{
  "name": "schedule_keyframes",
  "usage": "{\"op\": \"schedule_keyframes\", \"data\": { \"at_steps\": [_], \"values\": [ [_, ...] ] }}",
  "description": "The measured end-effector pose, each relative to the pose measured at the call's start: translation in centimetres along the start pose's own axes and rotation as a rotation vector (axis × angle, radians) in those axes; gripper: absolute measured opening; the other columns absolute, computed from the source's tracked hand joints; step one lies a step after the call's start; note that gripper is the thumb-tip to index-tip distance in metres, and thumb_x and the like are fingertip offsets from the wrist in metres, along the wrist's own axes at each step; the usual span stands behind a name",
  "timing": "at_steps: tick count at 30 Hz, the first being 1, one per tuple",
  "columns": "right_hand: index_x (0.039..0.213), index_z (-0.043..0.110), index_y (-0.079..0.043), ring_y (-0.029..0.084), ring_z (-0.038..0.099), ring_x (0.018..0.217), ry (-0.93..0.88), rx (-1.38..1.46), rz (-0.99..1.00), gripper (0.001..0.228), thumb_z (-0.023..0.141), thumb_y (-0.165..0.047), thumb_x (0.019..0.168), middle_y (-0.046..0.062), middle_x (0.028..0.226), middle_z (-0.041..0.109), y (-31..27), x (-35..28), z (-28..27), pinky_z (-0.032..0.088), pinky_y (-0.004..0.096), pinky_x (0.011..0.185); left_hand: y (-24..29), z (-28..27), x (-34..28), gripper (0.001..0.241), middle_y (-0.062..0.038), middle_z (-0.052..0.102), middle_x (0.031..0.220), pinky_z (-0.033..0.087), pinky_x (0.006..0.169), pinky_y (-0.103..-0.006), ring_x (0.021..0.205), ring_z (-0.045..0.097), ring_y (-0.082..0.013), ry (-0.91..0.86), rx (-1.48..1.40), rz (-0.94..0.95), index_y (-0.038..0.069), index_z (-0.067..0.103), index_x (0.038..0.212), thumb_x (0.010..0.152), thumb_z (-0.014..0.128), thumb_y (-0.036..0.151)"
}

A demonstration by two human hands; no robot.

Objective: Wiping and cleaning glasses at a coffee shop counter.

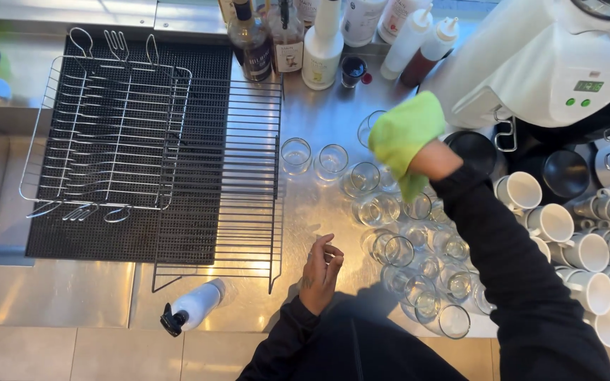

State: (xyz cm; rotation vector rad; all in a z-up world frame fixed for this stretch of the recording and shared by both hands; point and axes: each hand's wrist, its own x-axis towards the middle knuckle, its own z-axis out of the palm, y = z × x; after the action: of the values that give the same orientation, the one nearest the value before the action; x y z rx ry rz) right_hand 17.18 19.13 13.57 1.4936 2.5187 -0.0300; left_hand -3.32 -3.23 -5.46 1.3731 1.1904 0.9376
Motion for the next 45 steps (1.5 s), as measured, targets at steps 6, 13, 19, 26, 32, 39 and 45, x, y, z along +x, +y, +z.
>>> {"op": "schedule_keyframes", "data": {
  "at_steps": [6, 13, 19, 26, 32, 39, 45],
  "values": [
    [0.074, 0.075, -0.018, 0.036, 0.066, 0.065, 0.022, 0.116, 0.014, 0.01, 0.071, -0.026, 0.07, 0.013, 0.071, 0.069, -5.5, -1.8, 4.8, 0.049, 0.052, 0.058, 0.9, 0.2, -1.2, 0.068, -0.009, 0.066, 0.1, 0.053, 0.074, -0.032, 0.083, 0.062, -0.0159, -0.054, -0.064, 0.074, -0.002, 0.047, 0.141, 0.105, 0.047, 0.055],
    [0.084, 0.072, -0.012, 0.042, 0.068, 0.068, 0.125, 0.21, 0.043, 0.014, 0.068, -0.025, 0.08, 0.018, 0.077, 0.071, -4.9, 0.8, 13.3, 0.05, 0.054, 0.059, 1.7, -0.4, -3.2, 0.056, -0.009, 0.068, 0.094, 0.055, 0.075, -0.0281, 0.083, 0.066, -0.0162, -0.07, -0.211, 0.13, 0.0, 0.052, 0.134, 0.107, 0.05, 0.049],
    [0.089, 0.069, -0.01, 0.037, 0.067, 0.074, 0.474, 0.072, -0.162, 0.021, 0.07, -0.028, 0.079, 0.015, 0.083, 0.07, -4.6, -6.3, 2.4, 0.052, 0.048, 0.064, 2.7, 0.0, -2.8, 0.061, -0.011, 0.063, 0.112, 0.055, 0.072, -0.028, 0.092, 0.066, -0.0169, 0.017, -0.333, 0.187, 0.0, 0.054, 0.133, 0.108, 0.05, 0.055],
    [0.117, 0.063, -0.01, 0.028, 0.066, 0.1, 0.235, 0.659, -0.147, 0.033, 0.064, -0.029, 0.089, 0.01, 0.113, 0.069, -11.2, -16.8, -2.2, 0.047, 0.044, 0.089, 15.0, -4.9, 0.1, 0.097, -0.022, 0.059, 0.131, 0.052, 0.057, -0.0268, 0.078, 0.062, -0.0188, 0.102, 0.143, 0.65, -0.007, 0.037, 0.146, 0.091, 0.051, 0.071],
    [0.14, 0.058, -0.01, 0.022, 0.065, 0.122, 0.036, 1.184, -0.118, 0.046, 0.059, -0.03, 0.098, 0.005, 0.137, 0.068, -12.9, -24.6, 13.2, 0.043, 0.041, 0.11, 13.8, -4.3, -1.6, 0.063, -0.016, 0.068, 0.099, 0.044, 0.052, -0.0341, 0.071, 0.058, -0.0203, -0.452, -0.341, -0.199, 0.008, 0.063, 0.134, 0.096, 0.057, 0.058],
    [0.138, 0.061, -0.007, 0.023, 0.071, 0.112, -0.007, 1.451, -0.06, 0.05, 0.072, -0.024, 0.091, 0.012, 0.13, 0.071, -14.5, -25.4, 14.3, 0.058, 0.039, 0.097, 15.5, -5.2, -3.4, 0.061, -0.017, 0.064, 0.114, 0.06, 0.078, -0.0411, 0.092, 0.071, -0.0336, -0.185, 0.25, 0.635, 0.006, 0.062, 0.133, 0.097, 0.062, 0.055],
    [0.143, 0.058, -0.006, 0.024, 0.063, 0.124, -0.175, 1.681, -0.201, 0.051, 0.073, -0.019, 0.095, 0.012, 0.141, 0.064, -14.0, -27.6, 17.8, 0.051, 0.041, 0.106, 13.9, -6.4, -4.2, 0.065, -0.023, 0.062, 0.119, 0.059, 0.079, -0.0387, 0.095, 0.071, -0.0347, -0.221, 0.254, 1.036, 0.005, 0.06, 0.133, 0.099, 0.054, 0.061]
  ]
}}
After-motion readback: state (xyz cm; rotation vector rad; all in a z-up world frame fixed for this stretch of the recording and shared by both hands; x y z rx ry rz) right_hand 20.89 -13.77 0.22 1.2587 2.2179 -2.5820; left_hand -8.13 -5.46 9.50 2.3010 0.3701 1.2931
